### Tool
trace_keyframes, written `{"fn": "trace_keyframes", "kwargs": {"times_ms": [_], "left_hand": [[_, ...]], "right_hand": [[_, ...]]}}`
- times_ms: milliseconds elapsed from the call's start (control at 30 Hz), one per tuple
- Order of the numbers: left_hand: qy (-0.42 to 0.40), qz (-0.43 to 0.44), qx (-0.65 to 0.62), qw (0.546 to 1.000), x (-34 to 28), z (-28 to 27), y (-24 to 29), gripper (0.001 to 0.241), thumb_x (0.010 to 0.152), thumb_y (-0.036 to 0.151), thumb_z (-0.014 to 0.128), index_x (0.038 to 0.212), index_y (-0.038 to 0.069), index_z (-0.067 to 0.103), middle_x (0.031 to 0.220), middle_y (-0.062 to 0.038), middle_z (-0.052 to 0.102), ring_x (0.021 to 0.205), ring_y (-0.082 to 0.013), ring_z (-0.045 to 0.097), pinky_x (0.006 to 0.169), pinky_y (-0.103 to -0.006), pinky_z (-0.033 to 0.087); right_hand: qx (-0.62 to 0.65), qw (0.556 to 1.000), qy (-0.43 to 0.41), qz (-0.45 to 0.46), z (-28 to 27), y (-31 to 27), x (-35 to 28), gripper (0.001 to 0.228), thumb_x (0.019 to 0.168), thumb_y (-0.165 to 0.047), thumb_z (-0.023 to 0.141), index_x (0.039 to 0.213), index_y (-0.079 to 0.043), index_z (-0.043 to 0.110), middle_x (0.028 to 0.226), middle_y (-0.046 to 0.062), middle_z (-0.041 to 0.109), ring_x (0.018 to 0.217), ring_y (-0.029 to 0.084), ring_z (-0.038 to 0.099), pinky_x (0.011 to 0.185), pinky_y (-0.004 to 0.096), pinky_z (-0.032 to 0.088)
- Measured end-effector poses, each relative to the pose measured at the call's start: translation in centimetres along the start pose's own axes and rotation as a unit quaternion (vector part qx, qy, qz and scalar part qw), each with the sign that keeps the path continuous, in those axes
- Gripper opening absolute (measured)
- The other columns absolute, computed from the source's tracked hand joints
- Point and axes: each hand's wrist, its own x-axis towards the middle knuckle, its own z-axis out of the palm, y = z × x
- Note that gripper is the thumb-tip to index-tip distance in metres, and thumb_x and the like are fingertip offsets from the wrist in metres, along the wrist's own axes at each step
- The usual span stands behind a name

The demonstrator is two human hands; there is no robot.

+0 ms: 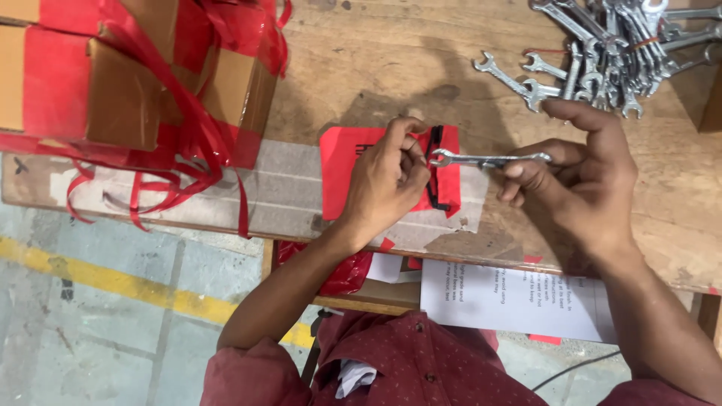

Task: The person opens a green product box and pours black screws from a plastic bag into it, then reads an instruction sheet and opens a workbench drawer. They then take red fabric pouches labeled HARDWARE, place wrenches and small metal parts into each pouch, and set the filled pouches with the boxed products.

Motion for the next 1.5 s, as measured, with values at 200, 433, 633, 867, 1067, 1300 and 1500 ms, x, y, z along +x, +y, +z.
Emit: {"fn": "trace_keyframes", "kwargs": {"times_ms": [200, 433, 633, 867, 1067, 1300, 1500], "left_hand": [[-0.009, -0.007, 0.001, 1.0, -0.2, 0.0, 0.3, 0.045, 0.091, 0.0, 0.067, 0.133, 0.006, 0.051, 0.093, -0.004, 0.068, 0.069, -0.0121, 0.068, 0.06, -0.0278, 0.056], [-0.1, 0.093, -0.303, 0.943, -1.5, 0.4, 2.3, 0.053, 0.101, 0.003, 0.071, 0.149, 0.004, 0.048, 0.13, -0.011, 0.067, 0.118, -0.0192, 0.071, 0.102, -0.0324, 0.066], [0.011, -0.052, -0.332, 0.942, -1.7, 1.5, 1.5, 0.024, 0.104, -0.001, 0.063, 0.128, -0.005, 0.064, 0.106, -0.016, 0.077, 0.099, -0.0212, 0.076, 0.091, -0.0307, 0.064], [0.119, 0.422, 0.003, 0.898, -0.6, -0.3, 0.8, 0.028, 0.094, -0.009, 0.077, 0.086, 0.001, 0.052, 0.117, -0.025, 0.07, 0.111, -0.033, 0.074, 0.088, -0.0356, 0.064], [0.09, 0.486, 0.083, 0.865, -0.7, -1.7, 2.4, 0.018, 0.096, -0.006, 0.08, 0.095, -0.006, 0.062, 0.125, -0.028, 0.064, 0.113, -0.039, 0.072, 0.089, -0.0403, 0.064], [0.065, 0.473, 0.066, 0.876, -1.1, -1.8, 2.4, 0.017, 0.097, -0.004, 0.081, 0.099, -0.01, 0.064, 0.128, -0.031, 0.061, 0.116, -0.0385, 0.07, 0.091, -0.0423, 0.063], [0.064, 0.479, 0.041, 0.874, -1.1, -1.0, 1.4, 0.016, 0.098, -0.004, 0.08, 0.097, -0.009, 0.065, 0.132, -0.031, 0.059, 0.118, -0.0392, 0.07, 0.092, -0.0414, 0.064]], "right_hand": [[0.012, 0.996, -0.023, -0.081, -0.5, 0.6, -1.1, 0.033, 0.101, 0.001, 0.063, 0.131, 0.003, 0.051, 0.099, 0.017, 0.072, 0.082, 0.018, 0.075, 0.07, 0.029, 0.065], [-0.015, 0.999, -0.022, -0.023, -0.7, 2.0, -1.0, 0.027, 0.108, 0.004, 0.058, 0.135, 0.007, 0.062, 0.098, 0.018, 0.073, 0.082, 0.017, 0.073, 0.076, 0.031, 0.062], [0.075, 0.994, -0.077, 0.035, -1.8, 2.3, -0.1, 0.041, 0.104, -0.001, 0.056, 0.145, 0.001, 0.048, 0.102, 0.017, 0.074, 0.076, 0.015, 0.07, 0.062, 0.027, 0.058], [0.232, 0.971, -0.043, 0.023, -5.6, 5.2, -1.6, 0.028, 0.109, -0.004, 0.061, 0.136, 0.004, 0.058, 0.094, 0.018, 0.075, 0.059, 0.012, 0.065, 0.049, 0.023, 0.052], [0.257, 0.964, 0.025, 0.058, -5.9, 5.8, -2.6, 0.02, 0.11, -0.004, 0.065, 0.126, 0.008, 0.066, 0.093, 0.02, 0.072, 0.062, 0.013, 0.062, 0.054, 0.021, 0.05], [0.19, 0.981, 0.0, 0.037, -4.7, 4.2, -2.4, 0.018, 0.107, 0.002, 0.066, 0.123, 0.009, 0.066, 0.102, 0.019, 0.071, 0.078, 0.019, 0.069, 0.073, 0.027, 0.059], [0.134, 0.991, 0.005, 0.009, -2.5, 3.0, -1.1, 0.007, 0.113, 0.002, 0.061, 0.114, 0.006, 0.066, 0.104, 0.017, 0.071, 0.089, 0.017, 0.069, 0.083, 0.028, 0.06]]}}
